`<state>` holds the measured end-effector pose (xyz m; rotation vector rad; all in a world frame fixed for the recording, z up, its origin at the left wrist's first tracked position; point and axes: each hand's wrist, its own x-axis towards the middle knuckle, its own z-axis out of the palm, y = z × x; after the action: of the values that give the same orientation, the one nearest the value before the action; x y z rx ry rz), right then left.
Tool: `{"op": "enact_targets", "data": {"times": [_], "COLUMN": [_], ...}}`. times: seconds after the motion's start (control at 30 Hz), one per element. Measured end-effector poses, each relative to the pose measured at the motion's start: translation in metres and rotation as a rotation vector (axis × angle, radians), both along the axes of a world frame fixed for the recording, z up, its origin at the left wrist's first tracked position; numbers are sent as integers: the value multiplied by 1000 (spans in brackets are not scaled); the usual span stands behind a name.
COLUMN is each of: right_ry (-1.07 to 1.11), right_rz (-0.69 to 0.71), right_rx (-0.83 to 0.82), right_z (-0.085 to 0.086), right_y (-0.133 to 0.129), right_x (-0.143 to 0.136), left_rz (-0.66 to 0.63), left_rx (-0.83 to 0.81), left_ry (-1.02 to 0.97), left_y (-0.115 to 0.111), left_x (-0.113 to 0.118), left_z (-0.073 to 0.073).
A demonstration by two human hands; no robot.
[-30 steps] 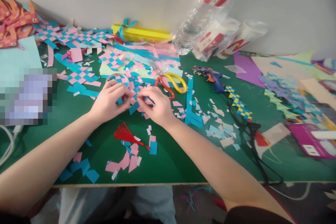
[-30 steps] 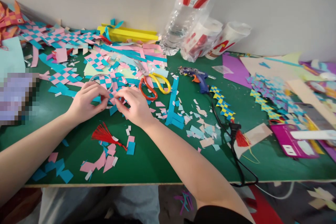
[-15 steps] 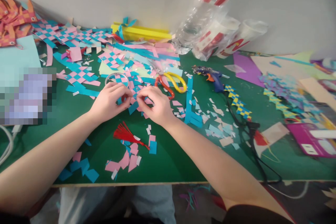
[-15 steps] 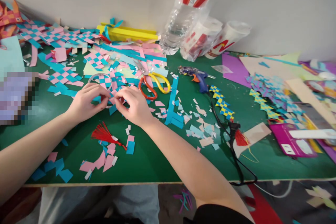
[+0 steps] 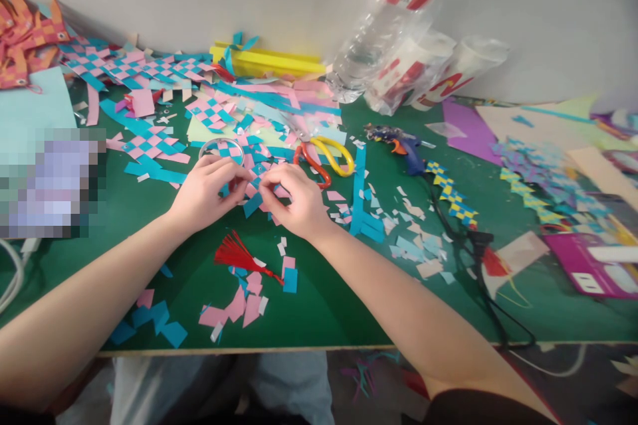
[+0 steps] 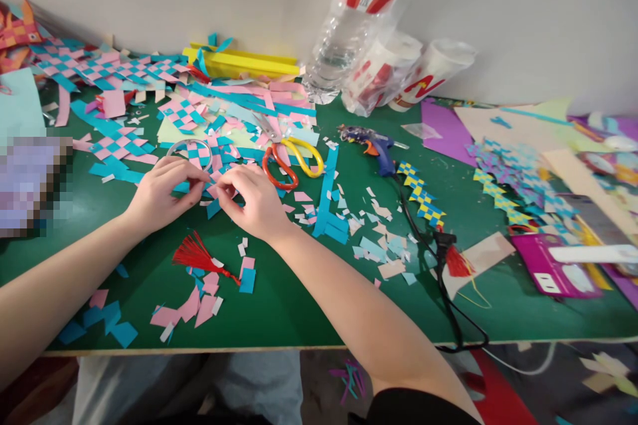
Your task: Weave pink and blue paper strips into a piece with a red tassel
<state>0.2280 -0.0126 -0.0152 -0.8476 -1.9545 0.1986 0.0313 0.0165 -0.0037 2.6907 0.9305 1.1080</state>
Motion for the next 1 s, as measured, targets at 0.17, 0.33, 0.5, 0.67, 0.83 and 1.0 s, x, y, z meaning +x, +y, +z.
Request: {"op": "enact_targets", "data": {"times": [0.17,0.33,0.5,0.67,0.83,1.0], "right_ry": [8,8,6,6,5,31], "right_rz": [2,0,-2,-2,-2,12], "right_rx": [0,-12,-10,1,-15,33], "right_z": [0,0,0,1,1,1], "right_y": [0,-1,0,-1,-1,0], "right_x": [0,-1,-1,-1,-1,-1], "left_rz": [7,52,36,25,52,58], "left_rx": [38,5,33,53,36,24], "left_ry": [-11,21,7,-9,8,-58], "left_y": [0,-1,-1,0,0,-3], "left_x": [0,0,0,0,0,1], "left_z": [0,0,0,-1,-1,1]}}
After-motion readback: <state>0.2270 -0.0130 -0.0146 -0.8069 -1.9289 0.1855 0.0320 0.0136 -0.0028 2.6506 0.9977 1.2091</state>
